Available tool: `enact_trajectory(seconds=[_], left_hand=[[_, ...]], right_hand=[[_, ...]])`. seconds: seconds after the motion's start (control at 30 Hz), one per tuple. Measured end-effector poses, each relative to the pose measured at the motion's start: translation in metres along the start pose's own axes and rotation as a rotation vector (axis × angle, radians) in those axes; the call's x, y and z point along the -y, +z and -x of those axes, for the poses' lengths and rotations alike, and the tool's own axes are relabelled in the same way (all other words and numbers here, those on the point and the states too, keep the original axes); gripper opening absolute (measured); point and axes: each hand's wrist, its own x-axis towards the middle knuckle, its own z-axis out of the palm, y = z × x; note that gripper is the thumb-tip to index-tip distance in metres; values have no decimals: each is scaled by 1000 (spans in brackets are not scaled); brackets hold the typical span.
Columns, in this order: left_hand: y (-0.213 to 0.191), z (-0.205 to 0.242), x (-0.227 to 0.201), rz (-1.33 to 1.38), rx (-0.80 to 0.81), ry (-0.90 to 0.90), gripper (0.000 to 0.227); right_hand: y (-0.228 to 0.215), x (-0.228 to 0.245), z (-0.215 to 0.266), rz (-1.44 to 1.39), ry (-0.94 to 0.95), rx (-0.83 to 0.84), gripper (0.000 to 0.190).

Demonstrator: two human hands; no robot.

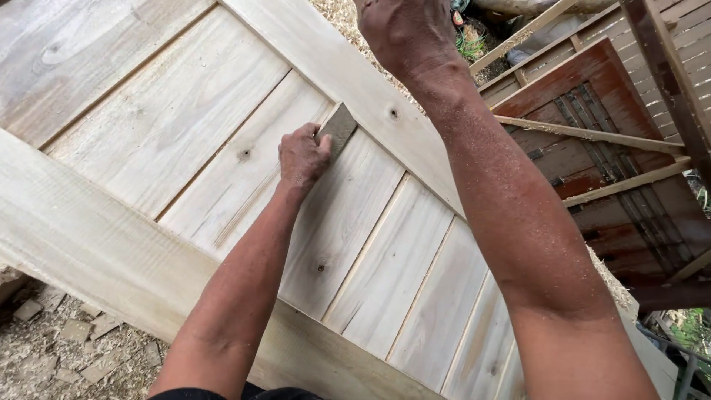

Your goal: The person hammers small rectangular wood blocks onto a large wooden panel laid on sawdust-covered ground, positioning each block by hand and driving it with a claw hammer, moving to new spots along the panel. At the end the person walks away across the workshop.

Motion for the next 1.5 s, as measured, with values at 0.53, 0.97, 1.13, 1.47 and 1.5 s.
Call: enact_trajectory(seconds=[0.53,0.97,1.13,1.47,1.5], left_hand=[[4,-1,9,-34,-1,0,30],[-1,5,7,-28,54,-89,31],[-1,-4,4,-58,52,-77,33],[-4,1,-8,-67,-15,-16,33],[-8,13,-4,-72,-9,-27,33]], right_hand=[[-9,-14,-1,79,106,62,25],[16,30,0,235,168,401,34],[10,3,-5,178,100,74,31],[15,26,2,409,129,437,24],[9,34,12,400,128,447,24]])
